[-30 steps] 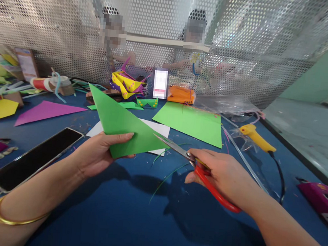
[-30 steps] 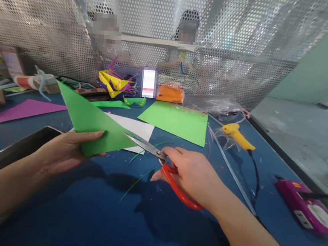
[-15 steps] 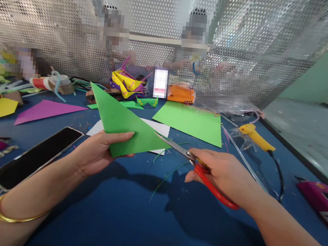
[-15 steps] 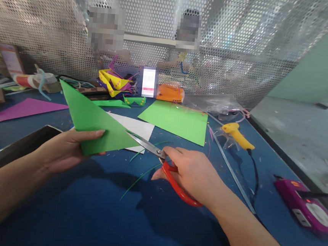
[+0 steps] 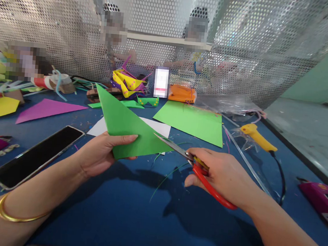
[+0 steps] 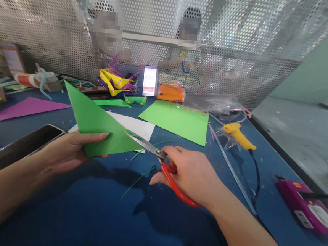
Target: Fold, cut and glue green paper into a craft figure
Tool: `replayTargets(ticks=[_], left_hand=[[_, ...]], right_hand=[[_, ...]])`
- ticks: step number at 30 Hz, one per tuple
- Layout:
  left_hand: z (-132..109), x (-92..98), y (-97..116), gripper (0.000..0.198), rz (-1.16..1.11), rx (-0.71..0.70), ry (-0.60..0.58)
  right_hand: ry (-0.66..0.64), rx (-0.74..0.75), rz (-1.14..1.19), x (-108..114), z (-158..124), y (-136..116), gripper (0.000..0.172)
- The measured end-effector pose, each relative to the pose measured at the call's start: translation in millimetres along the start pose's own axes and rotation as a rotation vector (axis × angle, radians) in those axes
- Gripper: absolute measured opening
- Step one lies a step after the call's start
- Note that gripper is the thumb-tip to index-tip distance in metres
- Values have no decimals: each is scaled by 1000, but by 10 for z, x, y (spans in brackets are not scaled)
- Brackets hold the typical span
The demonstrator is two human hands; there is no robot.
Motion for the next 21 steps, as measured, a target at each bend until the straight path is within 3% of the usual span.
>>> replayTargets(ticks=[9,21], left_hand=[[15,3,10,27,-12,-1,-23],[-3,21,22,27,6,4,-24]], right_hand=[[30,50,-39,-14,-2,-52,55],[31,44,13,-24,-6,-96,54]])
Point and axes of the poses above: each hand's wrist, its own z-axis towards the middle knuckle, its own x-axis out of the back of the hand, y = z × x, the point moved 7 cm from there along z, towards the middle knuckle, and after that the axes turned 7 degrees about -z, right-handed, at the moved point
